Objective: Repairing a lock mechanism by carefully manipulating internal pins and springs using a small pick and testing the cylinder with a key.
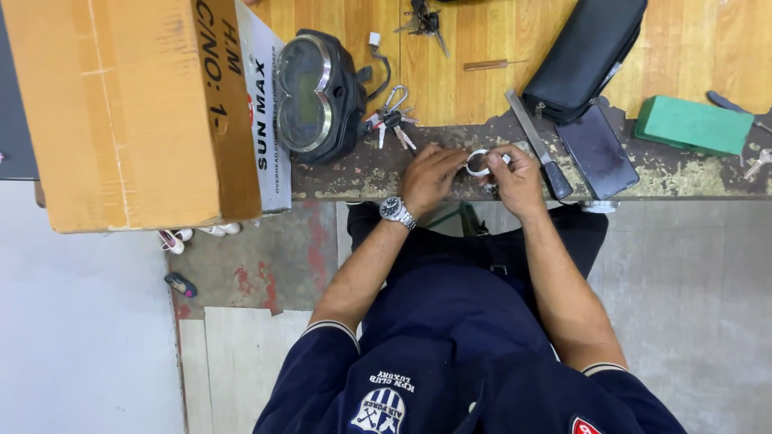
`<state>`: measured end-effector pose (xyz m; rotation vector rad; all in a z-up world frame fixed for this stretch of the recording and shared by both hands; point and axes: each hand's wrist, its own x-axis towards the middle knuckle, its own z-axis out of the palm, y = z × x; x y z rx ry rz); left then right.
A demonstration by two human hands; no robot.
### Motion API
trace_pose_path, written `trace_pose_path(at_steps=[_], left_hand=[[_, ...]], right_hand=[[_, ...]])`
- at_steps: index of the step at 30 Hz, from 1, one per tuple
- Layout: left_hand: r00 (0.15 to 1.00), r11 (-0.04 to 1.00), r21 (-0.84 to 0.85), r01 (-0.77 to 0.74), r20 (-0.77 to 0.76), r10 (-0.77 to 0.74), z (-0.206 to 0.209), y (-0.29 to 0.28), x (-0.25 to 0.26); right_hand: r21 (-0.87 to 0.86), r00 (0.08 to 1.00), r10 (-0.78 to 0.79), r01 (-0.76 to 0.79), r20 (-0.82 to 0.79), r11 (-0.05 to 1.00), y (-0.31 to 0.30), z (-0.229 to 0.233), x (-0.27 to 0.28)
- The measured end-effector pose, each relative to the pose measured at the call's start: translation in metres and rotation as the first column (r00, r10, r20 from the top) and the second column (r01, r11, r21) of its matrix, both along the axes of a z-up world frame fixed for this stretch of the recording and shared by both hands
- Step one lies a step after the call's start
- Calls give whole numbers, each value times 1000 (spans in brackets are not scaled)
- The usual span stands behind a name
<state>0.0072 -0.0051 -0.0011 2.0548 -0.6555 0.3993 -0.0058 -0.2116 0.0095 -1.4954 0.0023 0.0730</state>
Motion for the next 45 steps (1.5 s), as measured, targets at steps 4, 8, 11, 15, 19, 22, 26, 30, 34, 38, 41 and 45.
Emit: trace_pose_path(at_steps=[4,8,11,15,19,22,26,30,34,38,41,45], left_hand=[[1000,1000,4,-5,2,5,5,-1,0],[1000,1000,1,-14,1,14,7,0,-2],[1000,1000,2,-12,6,12,10,-1,-1],[1000,1000,8,-7,25,7,12,-1,0],[1000,1000,20,-8,29,8,9,0,0],[1000,1000,11,3,15,-3,11,2,0],[999,1000,-12,27,-17,-27,3,4,-1],[998,998,-38,51,-37,-53,6,6,-2],[997,997,-56,59,-47,-61,13,9,-1],[995,996,-45,83,-58,-85,19,11,-1],[994,995,-45,85,-67,-88,20,11,-2],[992,995,-46,87,-87,-91,15,12,-3]], right_hand=[[-23,1000,14,-13,22,1000,0,1,0],[-17,999,21,-20,33,1000,2,7,-2],[-10,999,26,-26,46,1000,0,6,-1],[-6,997,43,-43,60,999,0,2,-2],[7,997,41,-41,63,999,1,3,-3],[-9,997,62,-61,48,998,0,4,-2],[-19,995,80,-79,52,997,2,10,-2],[-32,996,84,-83,35,996,1,11,-3],[-52,996,82,-80,34,995,3,15,-3],[-89,995,88,-84,46,993,3,15,-2],[-108,995,95,-91,33,990,2,15,-2],[-113,994,106,-106,-7,988,4,17,-1]])
